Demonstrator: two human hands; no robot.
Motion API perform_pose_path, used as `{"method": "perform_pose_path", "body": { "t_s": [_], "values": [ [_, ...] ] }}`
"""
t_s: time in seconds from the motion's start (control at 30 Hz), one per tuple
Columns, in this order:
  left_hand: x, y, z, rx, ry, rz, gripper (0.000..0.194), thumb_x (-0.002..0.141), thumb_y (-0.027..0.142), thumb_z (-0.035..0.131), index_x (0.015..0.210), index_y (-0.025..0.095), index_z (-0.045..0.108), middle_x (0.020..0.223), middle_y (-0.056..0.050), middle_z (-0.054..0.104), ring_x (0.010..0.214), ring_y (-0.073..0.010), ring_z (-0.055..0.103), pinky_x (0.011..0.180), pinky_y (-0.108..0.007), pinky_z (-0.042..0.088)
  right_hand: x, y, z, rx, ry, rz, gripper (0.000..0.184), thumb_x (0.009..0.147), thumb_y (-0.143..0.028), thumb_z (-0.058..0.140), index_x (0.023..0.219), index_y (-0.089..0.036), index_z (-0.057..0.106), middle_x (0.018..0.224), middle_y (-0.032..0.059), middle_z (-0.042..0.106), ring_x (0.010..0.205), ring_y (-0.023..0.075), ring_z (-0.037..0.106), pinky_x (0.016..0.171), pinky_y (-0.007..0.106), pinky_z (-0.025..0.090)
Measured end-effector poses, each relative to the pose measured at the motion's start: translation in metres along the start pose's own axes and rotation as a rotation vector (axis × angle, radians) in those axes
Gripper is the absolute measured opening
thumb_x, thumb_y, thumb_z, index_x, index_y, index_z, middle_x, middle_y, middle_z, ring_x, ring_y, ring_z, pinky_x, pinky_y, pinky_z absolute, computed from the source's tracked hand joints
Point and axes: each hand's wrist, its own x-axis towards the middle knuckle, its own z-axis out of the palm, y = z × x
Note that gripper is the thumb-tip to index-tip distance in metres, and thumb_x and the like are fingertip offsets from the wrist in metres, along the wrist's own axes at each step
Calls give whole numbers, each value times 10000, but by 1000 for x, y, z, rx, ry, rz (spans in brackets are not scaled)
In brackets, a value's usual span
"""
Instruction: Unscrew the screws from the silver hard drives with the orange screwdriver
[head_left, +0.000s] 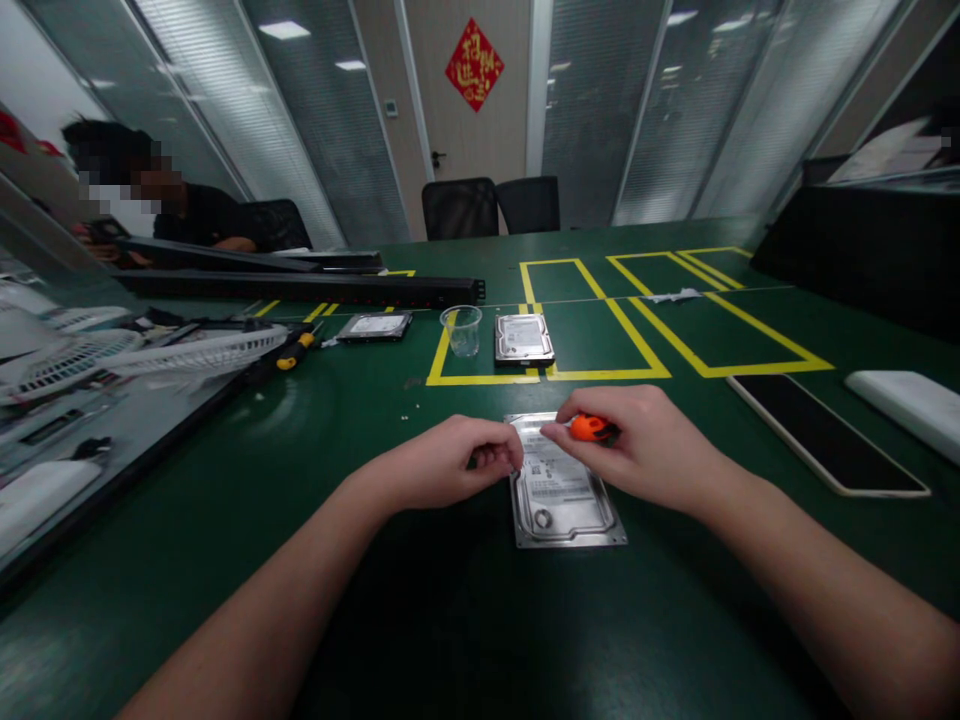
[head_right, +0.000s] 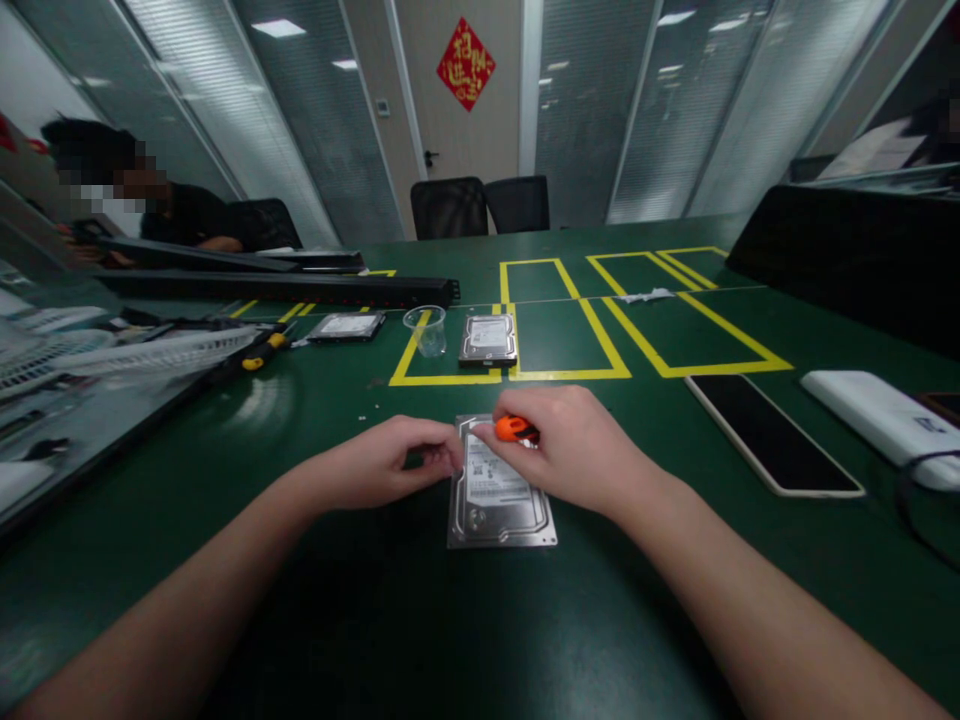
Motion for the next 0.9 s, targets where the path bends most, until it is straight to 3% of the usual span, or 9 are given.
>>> {"method": "perform_pose_path", "body": {
  "t_s": [0.6,0.77,0.9],
  "values": [
    [0,-3,-1,-30,-25,-13,104,1001,177,599,1033,172,698,984,-37,731,860,-161,639,775,-273,482,0,-1,-2,5,17,-10,245,1019,-402,662,883,-202,701,764,16,687,683,169,613,648,319,415],
    [-2,-1,-3,-60,-41,-34,75,983,173,616,1023,169,679,968,-33,718,846,-155,633,756,-264,486,-5,-13,-14,49,213,-63,188,1010,-353,634,1096,-194,687,905,66,722,746,204,653,685,356,471],
    [-5,-1,-5,-76,5,-56,76,989,217,629,1035,166,662,953,-32,699,820,-153,619,728,-264,488,-9,-23,-21,260,449,-92,275,1020,-304,595,1286,-250,640,995,63,654,811,228,599,692,384,468]
  ]
}}
